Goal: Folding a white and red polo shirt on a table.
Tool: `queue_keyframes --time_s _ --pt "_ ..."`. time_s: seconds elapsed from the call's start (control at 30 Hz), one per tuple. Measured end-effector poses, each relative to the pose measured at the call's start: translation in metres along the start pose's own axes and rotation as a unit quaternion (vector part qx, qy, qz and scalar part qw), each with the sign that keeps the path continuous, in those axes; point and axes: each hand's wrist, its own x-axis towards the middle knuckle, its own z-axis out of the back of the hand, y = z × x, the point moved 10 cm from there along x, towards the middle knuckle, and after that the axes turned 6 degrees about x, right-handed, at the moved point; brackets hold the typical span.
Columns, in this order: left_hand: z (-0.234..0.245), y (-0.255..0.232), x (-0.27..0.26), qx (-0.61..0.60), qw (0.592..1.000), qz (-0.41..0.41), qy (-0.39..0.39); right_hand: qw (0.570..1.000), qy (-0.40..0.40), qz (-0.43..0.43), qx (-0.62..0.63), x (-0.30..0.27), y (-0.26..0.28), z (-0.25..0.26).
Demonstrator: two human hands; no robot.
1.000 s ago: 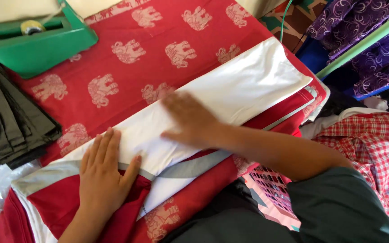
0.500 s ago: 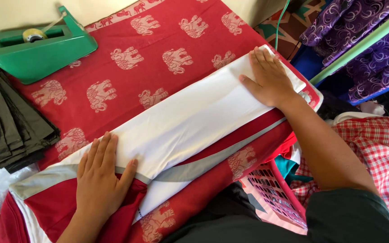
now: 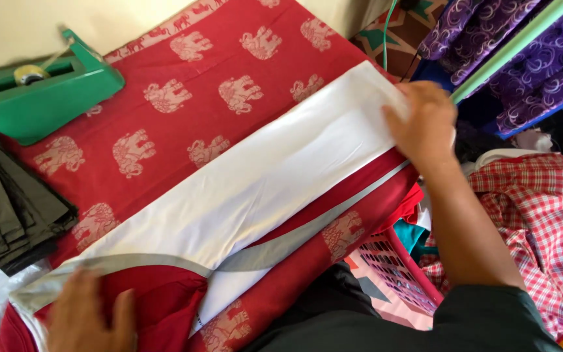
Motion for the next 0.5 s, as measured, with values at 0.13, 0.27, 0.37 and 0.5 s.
queue_keyframes --time_s 0.13,0.27,0.37,0.5 --pt "-0.031 0.093 -0.079 -0.015 0.986 0.148 -0.081 0.989 0.027 -0.146 0.013 -0.031 -0.058 0.001" --pt "-0.042 0.125 -0.102 -0.067 0.957 0.28 -0.04 0.994 0.008 -0.092 0.051 -0.033 -0.051 0.008" --pt "-0.015 0.105 -0.088 -0.05 0.953 0.3 0.0 0.982 0.031 -0.157 0.1 -0.022 -0.042 0.016" --pt "-0.036 0.127 -0.101 -0.114 0.916 0.375 0.083 0.945 0.072 -0.27 0.168 -0.022 -0.049 0.016"
